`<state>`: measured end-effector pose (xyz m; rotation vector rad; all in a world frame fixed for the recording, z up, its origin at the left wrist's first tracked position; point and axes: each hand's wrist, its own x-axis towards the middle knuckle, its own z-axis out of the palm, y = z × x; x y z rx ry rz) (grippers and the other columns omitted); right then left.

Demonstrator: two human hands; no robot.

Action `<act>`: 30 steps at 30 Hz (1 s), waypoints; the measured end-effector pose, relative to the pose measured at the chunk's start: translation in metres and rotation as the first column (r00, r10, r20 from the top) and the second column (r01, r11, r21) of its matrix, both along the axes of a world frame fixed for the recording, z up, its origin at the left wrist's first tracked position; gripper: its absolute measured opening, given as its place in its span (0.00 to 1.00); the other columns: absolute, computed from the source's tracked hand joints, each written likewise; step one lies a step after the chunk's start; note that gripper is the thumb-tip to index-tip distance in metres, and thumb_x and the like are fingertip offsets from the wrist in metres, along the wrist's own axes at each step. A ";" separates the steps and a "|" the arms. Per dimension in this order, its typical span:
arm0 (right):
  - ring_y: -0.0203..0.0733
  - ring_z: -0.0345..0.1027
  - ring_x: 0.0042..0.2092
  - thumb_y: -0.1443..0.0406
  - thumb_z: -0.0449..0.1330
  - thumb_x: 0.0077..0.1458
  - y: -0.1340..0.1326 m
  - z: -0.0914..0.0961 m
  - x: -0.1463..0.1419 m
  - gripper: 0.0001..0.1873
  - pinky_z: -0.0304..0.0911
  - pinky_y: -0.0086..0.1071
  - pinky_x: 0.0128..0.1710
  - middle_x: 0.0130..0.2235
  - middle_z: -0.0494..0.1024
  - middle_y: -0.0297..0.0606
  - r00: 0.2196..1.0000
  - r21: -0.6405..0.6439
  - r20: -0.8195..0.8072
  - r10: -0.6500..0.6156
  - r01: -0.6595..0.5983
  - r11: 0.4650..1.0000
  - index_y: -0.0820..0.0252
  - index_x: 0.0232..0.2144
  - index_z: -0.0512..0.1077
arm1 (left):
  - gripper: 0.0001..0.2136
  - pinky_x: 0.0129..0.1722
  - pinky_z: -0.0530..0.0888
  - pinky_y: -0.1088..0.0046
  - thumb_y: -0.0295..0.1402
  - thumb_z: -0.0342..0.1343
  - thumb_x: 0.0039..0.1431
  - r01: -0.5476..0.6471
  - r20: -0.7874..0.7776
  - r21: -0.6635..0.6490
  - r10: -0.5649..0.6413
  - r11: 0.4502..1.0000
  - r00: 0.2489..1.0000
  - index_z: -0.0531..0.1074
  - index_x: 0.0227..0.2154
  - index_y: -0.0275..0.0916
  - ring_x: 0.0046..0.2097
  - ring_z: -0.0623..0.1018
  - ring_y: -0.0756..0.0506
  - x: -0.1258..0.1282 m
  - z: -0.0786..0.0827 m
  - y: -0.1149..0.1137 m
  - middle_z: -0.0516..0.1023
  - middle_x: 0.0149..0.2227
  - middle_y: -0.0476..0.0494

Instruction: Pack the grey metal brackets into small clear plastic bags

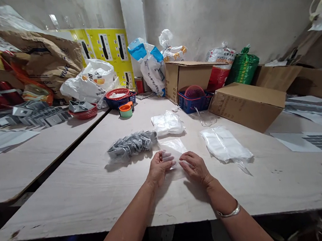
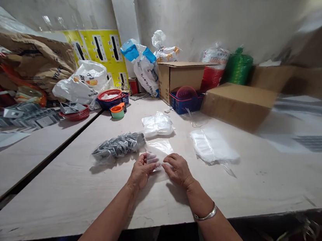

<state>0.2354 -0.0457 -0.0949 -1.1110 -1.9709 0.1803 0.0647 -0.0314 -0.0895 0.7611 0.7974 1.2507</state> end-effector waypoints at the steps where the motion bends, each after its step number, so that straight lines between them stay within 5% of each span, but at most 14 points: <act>1: 0.40 0.67 0.40 0.61 0.53 0.56 0.000 0.000 0.000 0.10 0.64 0.35 0.43 0.37 0.73 0.40 1.000 -0.008 0.000 -0.002 0.002 1.000 0.57 0.35 0.72 | 0.25 0.34 0.74 0.72 0.23 0.67 0.30 -0.010 -0.007 0.008 0.010 1.000 1.000 0.64 0.36 0.39 0.37 0.76 0.47 0.001 0.000 0.000 0.73 0.36 0.48; 9: 0.41 0.66 0.41 0.61 0.56 0.53 0.000 -0.003 -0.001 0.10 0.63 0.35 0.43 0.38 0.72 0.39 1.000 -0.021 -0.016 -0.007 0.007 1.000 0.57 0.37 0.71 | 0.31 0.32 0.75 0.70 0.23 0.67 0.30 -0.141 -0.025 0.027 0.142 0.990 0.990 0.61 0.41 0.41 0.32 0.75 0.50 0.009 -0.008 0.003 0.70 0.34 0.51; 17: 0.44 0.64 0.44 0.59 0.60 0.49 0.001 -0.004 0.000 0.15 0.59 0.37 0.43 0.41 0.72 0.41 0.984 0.005 0.165 0.060 -0.062 0.998 0.58 0.40 0.70 | 0.27 0.38 0.72 0.73 0.21 0.64 0.35 -0.050 0.059 0.049 0.047 0.998 0.997 0.63 0.42 0.39 0.40 0.76 0.47 0.000 -0.008 0.005 0.73 0.37 0.46; 23: 0.41 0.64 0.40 0.69 0.54 0.53 0.003 -0.009 0.000 0.08 0.56 0.33 0.40 0.38 0.73 0.39 0.968 0.098 0.242 -0.069 0.046 0.994 0.58 0.35 0.72 | 0.23 0.34 0.72 0.75 0.22 0.61 0.37 -0.061 0.029 0.057 0.060 0.997 0.998 0.64 0.40 0.37 0.33 0.76 0.50 -0.001 -0.005 0.003 0.74 0.32 0.47; 30: 0.39 0.63 0.34 0.71 0.54 0.54 0.005 -0.010 -0.002 0.07 0.53 0.33 0.33 0.32 0.74 0.37 0.952 0.259 0.261 -0.157 0.088 0.962 0.59 0.29 0.71 | 0.25 0.27 0.76 0.62 0.35 0.64 0.42 -0.011 -0.101 -0.019 0.009 1.000 0.995 0.58 0.41 0.39 0.26 0.76 0.45 0.003 0.006 -0.004 0.72 0.27 0.50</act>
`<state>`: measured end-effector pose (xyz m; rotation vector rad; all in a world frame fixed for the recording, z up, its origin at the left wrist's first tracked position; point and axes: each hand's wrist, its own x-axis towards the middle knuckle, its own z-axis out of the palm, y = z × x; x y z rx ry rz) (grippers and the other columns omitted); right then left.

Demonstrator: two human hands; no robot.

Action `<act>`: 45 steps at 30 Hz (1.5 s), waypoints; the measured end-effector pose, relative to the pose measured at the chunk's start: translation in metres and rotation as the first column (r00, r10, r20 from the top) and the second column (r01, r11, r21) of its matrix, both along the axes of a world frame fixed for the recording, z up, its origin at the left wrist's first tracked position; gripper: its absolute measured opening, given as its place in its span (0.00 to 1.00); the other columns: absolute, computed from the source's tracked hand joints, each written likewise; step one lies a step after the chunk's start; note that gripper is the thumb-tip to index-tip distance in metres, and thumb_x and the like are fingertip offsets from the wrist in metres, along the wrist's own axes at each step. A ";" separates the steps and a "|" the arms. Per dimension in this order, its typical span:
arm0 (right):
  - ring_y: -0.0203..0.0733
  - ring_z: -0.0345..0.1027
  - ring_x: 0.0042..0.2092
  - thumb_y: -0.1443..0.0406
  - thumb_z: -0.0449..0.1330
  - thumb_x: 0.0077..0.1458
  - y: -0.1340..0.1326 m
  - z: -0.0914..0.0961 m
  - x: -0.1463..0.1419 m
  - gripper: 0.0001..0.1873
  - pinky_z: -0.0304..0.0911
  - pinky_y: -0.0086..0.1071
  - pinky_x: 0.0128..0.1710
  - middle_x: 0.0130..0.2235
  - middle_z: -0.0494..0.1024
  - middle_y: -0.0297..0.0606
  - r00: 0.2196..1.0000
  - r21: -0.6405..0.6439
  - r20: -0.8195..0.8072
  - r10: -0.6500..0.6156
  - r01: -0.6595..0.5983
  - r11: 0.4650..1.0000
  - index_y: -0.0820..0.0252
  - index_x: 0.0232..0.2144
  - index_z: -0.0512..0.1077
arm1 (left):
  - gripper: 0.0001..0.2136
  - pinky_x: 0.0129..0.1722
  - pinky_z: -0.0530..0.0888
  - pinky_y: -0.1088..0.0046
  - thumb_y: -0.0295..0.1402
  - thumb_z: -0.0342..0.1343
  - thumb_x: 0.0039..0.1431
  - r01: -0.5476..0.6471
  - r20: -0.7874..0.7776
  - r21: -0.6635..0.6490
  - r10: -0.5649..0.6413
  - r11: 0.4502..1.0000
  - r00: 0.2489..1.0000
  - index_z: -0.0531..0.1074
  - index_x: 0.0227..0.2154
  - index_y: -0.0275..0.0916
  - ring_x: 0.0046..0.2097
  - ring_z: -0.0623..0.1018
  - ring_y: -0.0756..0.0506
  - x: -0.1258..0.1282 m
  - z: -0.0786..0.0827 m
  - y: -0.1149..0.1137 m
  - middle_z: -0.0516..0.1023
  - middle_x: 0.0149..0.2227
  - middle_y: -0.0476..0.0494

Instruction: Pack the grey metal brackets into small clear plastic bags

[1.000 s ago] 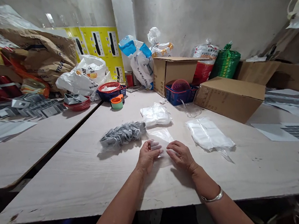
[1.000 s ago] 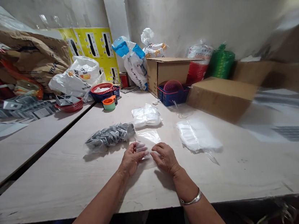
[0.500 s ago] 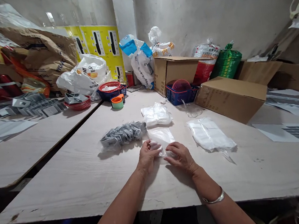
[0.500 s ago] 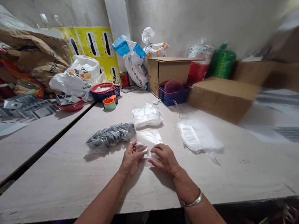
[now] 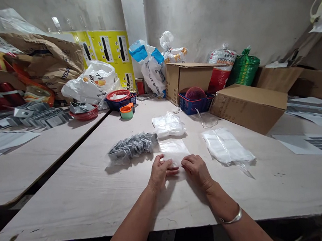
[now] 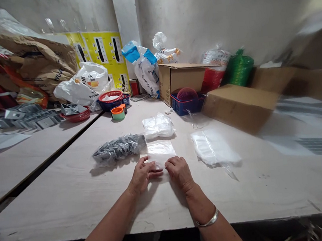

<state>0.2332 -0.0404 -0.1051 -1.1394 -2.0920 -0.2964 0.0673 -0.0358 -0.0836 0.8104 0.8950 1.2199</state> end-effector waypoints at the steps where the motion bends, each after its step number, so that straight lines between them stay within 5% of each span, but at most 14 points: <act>1: 0.40 0.63 0.34 0.71 0.54 0.53 0.000 0.000 -0.001 0.07 0.53 0.33 0.34 0.32 0.74 0.37 1.000 -0.004 0.002 0.014 -0.014 1.000 0.59 0.29 0.71 | 0.24 0.26 0.75 0.63 0.37 0.64 0.43 0.013 -0.015 0.004 -0.013 1.000 1.000 0.59 0.41 0.39 0.25 0.76 0.44 0.001 0.000 0.000 0.72 0.27 0.49; 5: 0.41 0.65 0.37 0.68 0.55 0.54 -0.001 0.005 -0.004 0.05 0.57 0.34 0.38 0.35 0.74 0.39 0.963 -0.111 -0.251 0.092 -0.123 0.986 0.59 0.30 0.71 | 0.22 0.26 0.75 0.64 0.46 0.60 0.47 -0.049 -0.030 0.014 0.049 0.999 0.998 0.60 0.39 0.39 0.28 0.76 0.46 0.002 -0.004 0.001 0.71 0.30 0.47; 8: 0.42 0.65 0.43 0.64 0.57 0.52 -0.004 0.013 0.002 0.06 0.59 0.34 0.42 0.36 0.73 0.40 0.787 -0.265 -0.611 0.089 -0.309 0.913 0.59 0.25 0.69 | 0.23 0.30 0.75 0.67 0.50 0.56 0.49 -0.253 -0.205 0.181 0.288 0.950 0.936 0.62 0.42 0.39 0.34 0.74 0.46 -0.003 -0.008 0.002 0.69 0.35 0.44; 10: 0.42 0.65 0.44 0.63 0.59 0.51 -0.006 0.020 0.009 0.09 0.59 0.34 0.43 0.37 0.74 0.39 0.643 -0.371 -0.764 0.053 -0.505 0.779 0.59 0.21 0.68 | 0.27 0.38 0.73 0.64 0.50 0.57 0.48 -0.293 -0.349 0.442 0.463 0.848 0.815 0.63 0.47 0.40 0.43 0.72 0.42 -0.008 -0.007 0.000 0.67 0.44 0.39; 12: 0.42 0.67 0.41 0.62 0.60 0.50 -0.009 0.025 0.019 0.09 0.60 0.34 0.42 0.37 0.75 0.38 0.530 -0.436 -0.848 -0.005 -0.692 0.575 0.60 0.22 0.70 | 0.36 0.49 0.66 0.57 0.52 0.60 0.43 -0.154 -0.435 0.660 0.541 0.736 0.720 0.59 0.54 0.42 0.53 0.65 0.37 -0.014 -0.004 -0.003 0.61 0.54 0.36; 14: 0.41 0.69 0.38 0.62 0.60 0.49 -0.012 0.028 0.027 0.08 0.63 0.35 0.40 0.36 0.76 0.40 0.433 -0.425 -0.898 -0.076 -0.810 0.405 0.61 0.28 0.73 | 0.43 0.55 0.58 0.52 0.55 0.60 0.39 0.047 -0.507 0.737 0.505 0.674 0.698 0.54 0.58 0.42 0.58 0.59 0.33 -0.017 0.001 -0.007 0.60 0.56 0.35; 16: 0.42 0.71 0.35 0.61 0.60 0.49 -0.013 0.029 0.034 0.10 0.65 0.37 0.37 0.36 0.77 0.40 0.328 -0.364 -0.931 -0.160 -0.868 0.339 0.61 0.33 0.73 | 0.44 0.55 0.57 0.52 0.54 0.61 0.38 0.209 -0.588 0.711 0.404 0.671 0.701 0.56 0.58 0.41 0.56 0.62 0.33 -0.019 0.006 -0.011 0.65 0.53 0.35; 22: 0.39 0.70 0.25 0.59 0.62 0.48 -0.007 0.027 0.044 0.08 0.65 0.32 0.22 0.24 0.74 0.31 0.096 -0.253 -0.936 -0.339 -0.854 0.456 0.56 0.27 0.69 | 0.14 0.32 0.69 0.72 0.42 0.59 0.49 0.429 -0.634 0.426 -0.076 0.797 0.770 0.73 0.32 0.35 0.31 0.72 0.47 -0.017 0.010 -0.018 0.74 0.28 0.45; 25: 0.40 0.71 0.31 0.54 0.61 0.49 -0.001 0.029 0.045 0.13 0.67 0.33 0.29 0.28 0.76 0.34 -0.051 -0.158 -0.939 -0.339 -0.814 0.559 0.57 0.29 0.71 | 0.11 0.27 0.68 0.76 0.37 0.57 0.51 0.442 -0.449 0.288 -0.288 0.849 0.846 0.70 0.23 0.34 0.25 0.71 0.51 -0.013 0.006 -0.017 0.73 0.22 0.46; 29: 0.44 0.67 0.47 0.47 0.53 0.52 0.008 0.026 0.044 0.22 0.63 0.40 0.46 0.41 0.75 0.38 -0.209 -0.059 -0.945 -0.252 -0.649 0.758 0.56 0.36 0.72 | 0.12 0.20 0.69 0.75 0.40 0.59 0.48 0.199 -0.171 0.047 -0.188 0.979 0.967 0.66 0.25 0.36 0.21 0.72 0.49 -0.005 0.001 -0.011 0.71 0.19 0.49; 31: 0.44 0.66 0.48 0.48 0.52 0.53 0.010 0.022 0.042 0.20 0.63 0.40 0.45 0.42 0.74 0.37 -0.167 -0.106 -0.959 -0.227 -0.533 0.839 0.55 0.36 0.72 | 0.15 0.17 0.70 0.74 0.43 0.60 0.45 0.069 -0.155 -0.073 -0.079 0.995 0.985 0.64 0.26 0.38 0.22 0.74 0.47 -0.001 -0.001 -0.008 0.70 0.19 0.51; 33: 0.43 0.66 0.47 0.51 0.53 0.54 0.010 0.017 0.039 0.17 0.63 0.39 0.43 0.41 0.73 0.37 -0.026 -0.175 -0.978 -0.205 -0.423 0.889 0.55 0.36 0.71 | 0.17 0.15 0.71 0.73 0.44 0.62 0.43 0.004 -0.171 -0.132 -0.027 0.991 0.985 0.63 0.27 0.38 0.22 0.75 0.45 0.001 -0.001 -0.005 0.70 0.19 0.51; 40: 0.43 0.64 0.45 0.61 0.59 0.51 -0.001 0.016 0.019 0.10 0.61 0.37 0.44 0.41 0.70 0.39 0.736 -0.196 -0.677 0.016 -0.201 0.960 0.56 0.37 0.70 | 0.19 0.15 0.72 0.71 0.44 0.63 0.42 0.076 -0.074 -0.141 -0.087 0.987 0.993 0.60 0.27 0.38 0.20 0.74 0.47 -0.002 0.000 0.000 0.70 0.21 0.51; 45: 0.43 0.65 0.42 0.63 0.58 0.51 -0.003 0.015 0.013 0.04 0.62 0.38 0.44 0.39 0.70 0.40 0.885 -0.217 -0.462 0.055 -0.173 0.961 0.56 0.31 0.70 | 0.20 0.22 0.75 0.69 0.31 0.67 0.36 0.151 -0.007 -0.108 -0.153 0.983 0.988 0.61 0.30 0.37 0.25 0.75 0.48 -0.006 0.003 -0.004 0.72 0.25 0.50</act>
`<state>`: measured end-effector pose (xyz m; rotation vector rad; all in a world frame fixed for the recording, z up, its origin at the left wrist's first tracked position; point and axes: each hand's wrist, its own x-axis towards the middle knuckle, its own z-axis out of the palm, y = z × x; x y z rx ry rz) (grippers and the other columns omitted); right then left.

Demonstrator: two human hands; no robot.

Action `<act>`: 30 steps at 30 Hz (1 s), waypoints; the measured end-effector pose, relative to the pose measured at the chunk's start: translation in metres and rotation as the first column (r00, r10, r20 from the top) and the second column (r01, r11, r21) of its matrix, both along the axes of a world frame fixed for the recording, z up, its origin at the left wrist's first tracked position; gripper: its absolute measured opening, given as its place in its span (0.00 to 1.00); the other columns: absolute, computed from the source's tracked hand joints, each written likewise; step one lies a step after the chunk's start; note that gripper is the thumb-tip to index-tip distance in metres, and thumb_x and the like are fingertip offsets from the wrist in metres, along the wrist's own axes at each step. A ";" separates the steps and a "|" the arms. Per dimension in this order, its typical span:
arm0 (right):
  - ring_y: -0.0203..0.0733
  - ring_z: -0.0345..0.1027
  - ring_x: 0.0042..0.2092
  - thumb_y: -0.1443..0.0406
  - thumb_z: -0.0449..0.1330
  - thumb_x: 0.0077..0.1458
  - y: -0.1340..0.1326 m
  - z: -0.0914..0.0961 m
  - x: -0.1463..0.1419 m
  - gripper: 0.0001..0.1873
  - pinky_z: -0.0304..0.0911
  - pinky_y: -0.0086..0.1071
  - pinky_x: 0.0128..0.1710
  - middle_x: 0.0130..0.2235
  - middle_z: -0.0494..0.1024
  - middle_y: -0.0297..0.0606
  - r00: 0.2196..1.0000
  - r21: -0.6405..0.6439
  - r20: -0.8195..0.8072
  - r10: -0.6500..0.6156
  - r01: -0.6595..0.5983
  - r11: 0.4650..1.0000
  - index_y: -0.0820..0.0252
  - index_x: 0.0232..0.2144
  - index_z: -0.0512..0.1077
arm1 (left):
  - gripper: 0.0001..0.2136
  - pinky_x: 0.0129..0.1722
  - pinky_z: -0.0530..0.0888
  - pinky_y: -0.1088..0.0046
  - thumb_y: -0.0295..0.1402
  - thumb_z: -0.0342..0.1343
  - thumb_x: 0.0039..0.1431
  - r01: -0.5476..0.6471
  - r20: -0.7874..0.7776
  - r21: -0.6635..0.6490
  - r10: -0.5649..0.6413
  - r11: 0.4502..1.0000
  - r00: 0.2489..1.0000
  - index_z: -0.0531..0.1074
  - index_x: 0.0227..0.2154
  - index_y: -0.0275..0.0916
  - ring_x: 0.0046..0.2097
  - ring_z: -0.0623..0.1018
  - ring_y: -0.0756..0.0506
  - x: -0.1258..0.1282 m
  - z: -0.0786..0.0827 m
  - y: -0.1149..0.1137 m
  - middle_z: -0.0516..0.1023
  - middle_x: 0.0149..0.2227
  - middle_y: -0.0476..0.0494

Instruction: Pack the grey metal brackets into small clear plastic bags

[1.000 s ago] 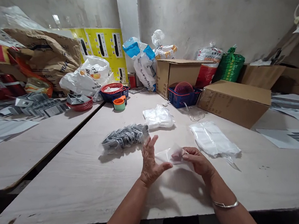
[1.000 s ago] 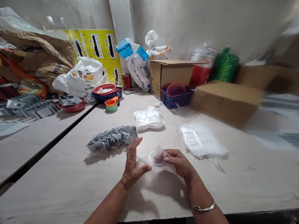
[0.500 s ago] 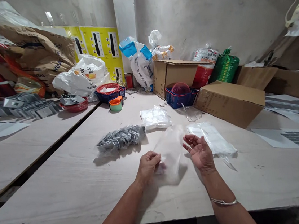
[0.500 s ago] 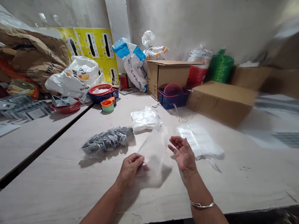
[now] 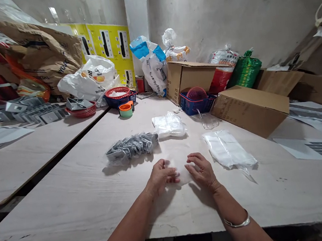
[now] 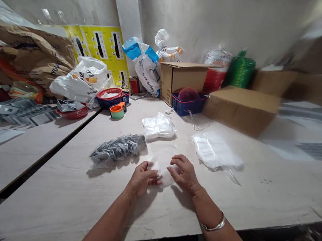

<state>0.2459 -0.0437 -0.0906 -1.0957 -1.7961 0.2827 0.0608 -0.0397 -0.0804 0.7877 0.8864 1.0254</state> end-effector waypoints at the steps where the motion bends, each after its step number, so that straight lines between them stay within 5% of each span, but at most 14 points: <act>1: 0.43 0.65 0.42 0.63 0.57 0.52 0.000 -0.001 0.000 0.04 0.62 0.38 0.44 0.39 0.70 0.40 1.000 0.002 0.010 -0.007 0.007 1.000 0.56 0.31 0.70 | 0.21 0.23 0.75 0.69 0.29 0.67 0.34 0.001 0.000 0.006 -0.001 1.000 1.000 0.61 0.30 0.37 0.25 0.75 0.49 0.000 -0.001 0.000 0.72 0.26 0.50; 8: 0.43 0.65 0.43 0.64 0.58 0.52 -0.003 0.001 -0.004 0.04 0.62 0.37 0.45 0.40 0.69 0.41 0.999 0.038 0.022 0.039 -0.039 0.999 0.56 0.33 0.69 | 0.23 0.23 0.75 0.69 0.31 0.68 0.35 -0.097 0.013 0.036 0.096 0.995 0.995 0.59 0.32 0.38 0.21 0.71 0.52 0.004 -0.009 0.004 0.70 0.22 0.54; 15: 0.46 0.64 0.44 0.62 0.63 0.45 -0.006 -0.001 -0.013 0.18 0.61 0.40 0.45 0.42 0.69 0.42 0.992 0.042 0.094 0.082 -0.086 0.995 0.56 0.40 0.65 | 0.22 0.20 0.74 0.69 0.37 0.66 0.40 -0.154 0.002 0.051 0.155 0.987 0.988 0.58 0.33 0.40 0.18 0.69 0.53 0.008 -0.006 0.003 0.68 0.19 0.57; 23: 0.43 0.65 0.43 0.68 0.53 0.52 -0.003 -0.003 -0.013 0.03 0.62 0.38 0.44 0.39 0.69 0.41 1.000 0.043 0.026 -0.009 0.008 0.999 0.57 0.30 0.66 | 0.25 0.15 0.72 0.69 0.47 0.64 0.40 -0.152 -0.130 0.085 0.162 0.985 0.978 0.57 0.35 0.40 0.17 0.68 0.52 0.010 -0.008 0.002 0.67 0.21 0.57; 27: 0.44 0.65 0.44 0.65 0.55 0.51 -0.007 0.001 -0.013 0.02 0.61 0.39 0.44 0.41 0.68 0.42 0.998 0.013 0.043 0.042 -0.043 0.999 0.57 0.29 0.66 | 0.28 0.14 0.72 0.71 0.48 0.63 0.40 -0.151 -0.185 0.140 0.175 0.979 0.967 0.56 0.38 0.41 0.16 0.68 0.52 0.012 -0.011 0.000 0.65 0.22 0.59; 30: 0.47 0.63 0.46 0.61 0.60 0.47 -0.010 0.005 -0.012 0.10 0.60 0.40 0.46 0.44 0.68 0.43 0.993 -0.006 0.070 0.099 -0.099 0.995 0.56 0.33 0.66 | 0.27 0.14 0.71 0.73 0.49 0.62 0.42 -0.177 -0.189 0.154 0.205 0.972 0.960 0.56 0.38 0.41 0.16 0.68 0.52 0.014 -0.014 0.000 0.65 0.21 0.59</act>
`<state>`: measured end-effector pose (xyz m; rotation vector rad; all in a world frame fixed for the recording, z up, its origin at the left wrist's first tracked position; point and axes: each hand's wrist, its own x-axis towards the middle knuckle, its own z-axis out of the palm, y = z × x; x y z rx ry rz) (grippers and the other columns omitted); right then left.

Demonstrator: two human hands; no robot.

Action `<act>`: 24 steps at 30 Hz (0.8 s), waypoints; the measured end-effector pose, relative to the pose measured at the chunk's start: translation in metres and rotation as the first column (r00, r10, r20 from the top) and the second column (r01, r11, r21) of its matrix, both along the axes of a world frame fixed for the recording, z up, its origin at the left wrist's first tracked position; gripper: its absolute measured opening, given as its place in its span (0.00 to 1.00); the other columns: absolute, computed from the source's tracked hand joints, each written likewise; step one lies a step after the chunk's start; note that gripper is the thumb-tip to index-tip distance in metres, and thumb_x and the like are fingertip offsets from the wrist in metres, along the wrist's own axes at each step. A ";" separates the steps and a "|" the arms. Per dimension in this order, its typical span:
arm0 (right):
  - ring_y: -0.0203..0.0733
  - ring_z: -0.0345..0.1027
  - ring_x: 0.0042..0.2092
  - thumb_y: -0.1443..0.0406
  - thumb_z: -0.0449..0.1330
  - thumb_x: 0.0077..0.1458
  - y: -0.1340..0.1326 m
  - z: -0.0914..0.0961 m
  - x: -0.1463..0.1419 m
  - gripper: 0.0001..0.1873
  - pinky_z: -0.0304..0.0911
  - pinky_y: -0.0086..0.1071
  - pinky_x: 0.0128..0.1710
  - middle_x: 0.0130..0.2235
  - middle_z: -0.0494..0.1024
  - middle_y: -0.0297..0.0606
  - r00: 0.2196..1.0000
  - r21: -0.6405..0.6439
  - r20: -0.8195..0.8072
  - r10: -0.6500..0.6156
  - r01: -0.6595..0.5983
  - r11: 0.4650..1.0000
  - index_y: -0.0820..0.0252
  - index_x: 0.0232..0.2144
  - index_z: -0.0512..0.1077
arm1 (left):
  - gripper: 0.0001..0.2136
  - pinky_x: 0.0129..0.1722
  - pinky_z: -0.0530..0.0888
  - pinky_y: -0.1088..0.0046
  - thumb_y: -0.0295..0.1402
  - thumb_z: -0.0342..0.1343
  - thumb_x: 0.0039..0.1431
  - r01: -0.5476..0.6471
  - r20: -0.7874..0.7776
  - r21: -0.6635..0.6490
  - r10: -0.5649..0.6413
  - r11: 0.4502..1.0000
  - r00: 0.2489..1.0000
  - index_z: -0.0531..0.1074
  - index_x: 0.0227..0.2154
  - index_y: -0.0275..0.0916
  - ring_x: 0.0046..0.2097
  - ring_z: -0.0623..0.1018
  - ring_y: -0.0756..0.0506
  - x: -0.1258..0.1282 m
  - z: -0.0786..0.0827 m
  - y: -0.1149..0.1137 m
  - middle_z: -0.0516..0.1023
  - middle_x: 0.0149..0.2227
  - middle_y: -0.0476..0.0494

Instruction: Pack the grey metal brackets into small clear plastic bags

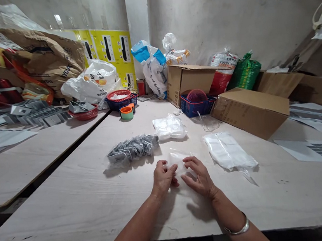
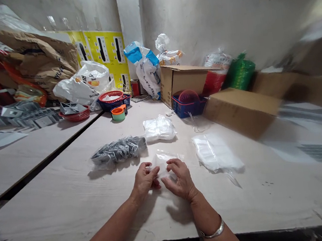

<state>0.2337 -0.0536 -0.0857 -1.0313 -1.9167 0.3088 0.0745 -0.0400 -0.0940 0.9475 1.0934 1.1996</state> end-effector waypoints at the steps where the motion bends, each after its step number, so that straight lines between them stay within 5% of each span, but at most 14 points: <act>1: 0.47 0.63 0.47 0.59 0.60 0.47 -0.001 0.001 0.000 0.13 0.60 0.41 0.46 0.44 0.68 0.43 1.000 -0.003 -0.001 0.009 -0.009 1.000 0.56 0.35 0.66 | 0.26 0.14 0.70 0.73 0.49 0.61 0.43 -0.013 -0.004 0.006 0.013 1.000 1.000 0.56 0.38 0.41 0.15 0.68 0.52 0.000 -0.001 0.000 0.66 0.21 0.59; 8: 0.45 0.64 0.44 0.57 0.56 0.52 0.001 0.002 0.001 0.10 0.60 0.38 0.44 0.42 0.69 0.41 0.998 -0.046 -0.045 -0.042 0.040 0.998 0.57 0.32 0.67 | 0.21 0.12 0.61 0.79 0.47 0.57 0.49 -0.082 -0.310 0.289 0.174 0.954 0.935 0.60 0.40 0.40 0.12 0.65 0.53 -0.011 -0.002 0.003 0.65 0.17 0.60; 17: 0.39 0.64 0.33 0.63 0.54 0.54 0.013 -0.018 0.001 0.06 0.61 0.33 0.34 0.29 0.69 0.36 0.981 0.030 0.010 -0.193 0.193 0.981 0.56 0.26 0.66 | 0.23 0.22 0.65 0.76 0.44 0.58 0.48 -0.024 -0.381 0.390 0.185 0.920 0.906 0.62 0.44 0.38 0.19 0.65 0.53 -0.011 -0.002 -0.002 0.65 0.22 0.56; 20: 0.40 0.64 0.34 0.64 0.53 0.55 0.015 -0.019 0.002 0.07 0.61 0.33 0.35 0.29 0.70 0.36 0.976 0.078 0.011 -0.217 0.215 0.973 0.56 0.26 0.66 | 0.29 0.29 0.70 0.72 0.45 0.60 0.45 -0.060 -0.451 0.498 0.317 0.865 0.835 0.59 0.48 0.38 0.27 0.69 0.51 -0.010 -0.003 -0.003 0.68 0.38 0.45; 24: 0.41 0.65 0.34 0.65 0.53 0.55 0.015 -0.018 0.002 0.04 0.61 0.33 0.34 0.30 0.70 0.37 0.974 0.116 0.003 -0.224 0.223 0.968 0.56 0.29 0.67 | 0.32 0.43 0.70 0.59 0.43 0.60 0.46 0.063 -0.587 0.677 0.485 0.734 0.649 0.56 0.52 0.38 0.44 0.69 0.41 -0.009 -0.006 -0.003 0.62 0.49 0.35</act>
